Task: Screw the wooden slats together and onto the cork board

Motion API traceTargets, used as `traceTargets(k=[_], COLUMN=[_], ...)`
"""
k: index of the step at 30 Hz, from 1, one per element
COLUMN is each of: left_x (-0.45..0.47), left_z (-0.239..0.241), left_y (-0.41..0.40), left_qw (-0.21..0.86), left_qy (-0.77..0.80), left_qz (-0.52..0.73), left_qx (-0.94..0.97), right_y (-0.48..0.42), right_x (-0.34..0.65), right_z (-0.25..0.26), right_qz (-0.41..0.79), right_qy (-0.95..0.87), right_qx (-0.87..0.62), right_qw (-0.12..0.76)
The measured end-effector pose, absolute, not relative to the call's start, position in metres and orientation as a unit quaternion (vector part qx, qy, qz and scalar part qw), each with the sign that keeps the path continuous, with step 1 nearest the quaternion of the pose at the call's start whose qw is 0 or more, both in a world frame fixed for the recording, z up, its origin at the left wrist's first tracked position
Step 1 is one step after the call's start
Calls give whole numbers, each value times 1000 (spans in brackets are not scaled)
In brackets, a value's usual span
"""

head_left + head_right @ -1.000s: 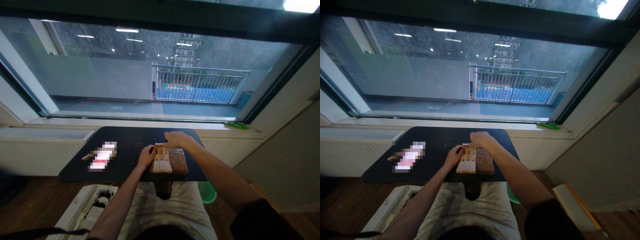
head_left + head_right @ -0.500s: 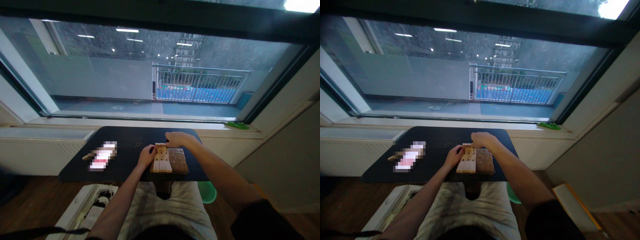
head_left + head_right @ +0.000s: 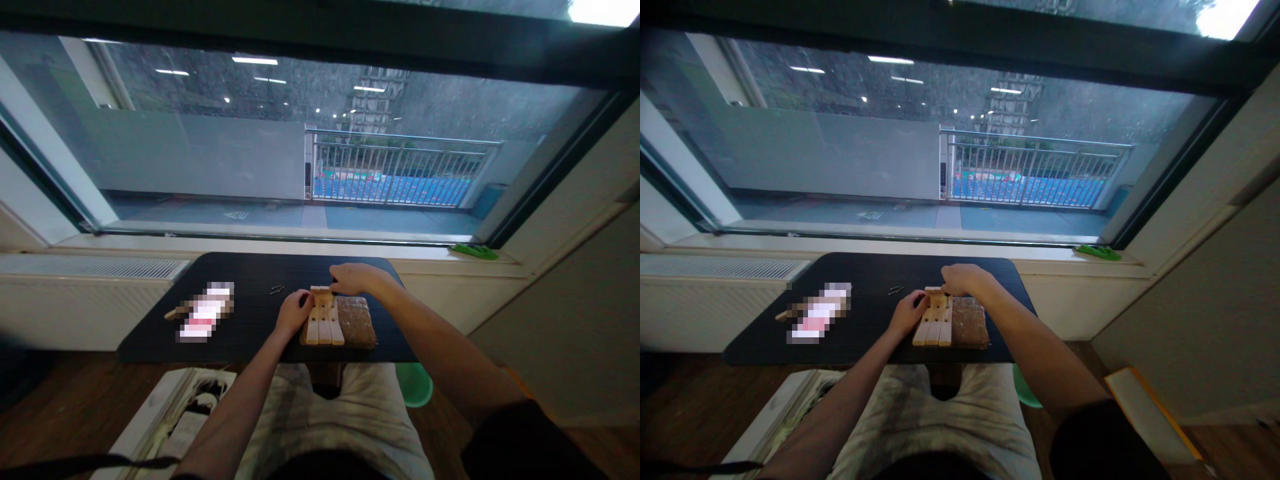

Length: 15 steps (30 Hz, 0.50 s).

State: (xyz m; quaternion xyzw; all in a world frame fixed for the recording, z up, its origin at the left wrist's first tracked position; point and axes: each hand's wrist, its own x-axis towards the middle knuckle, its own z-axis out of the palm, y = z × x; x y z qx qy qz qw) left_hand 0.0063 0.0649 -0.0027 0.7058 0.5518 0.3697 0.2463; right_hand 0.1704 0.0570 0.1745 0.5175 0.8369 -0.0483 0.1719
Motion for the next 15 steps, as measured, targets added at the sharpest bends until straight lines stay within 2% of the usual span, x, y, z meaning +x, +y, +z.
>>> traceTargets(k=[15], left_x=[6], left_z=[-5], left_y=[66], left_qw=[251], left_qy=[550], left_qz=[373], left_qx=[704], right_y=[55], right_x=[171], right_z=[175], right_qz=[-35], right_qy=[838], right_qx=[519], right_qw=[167])
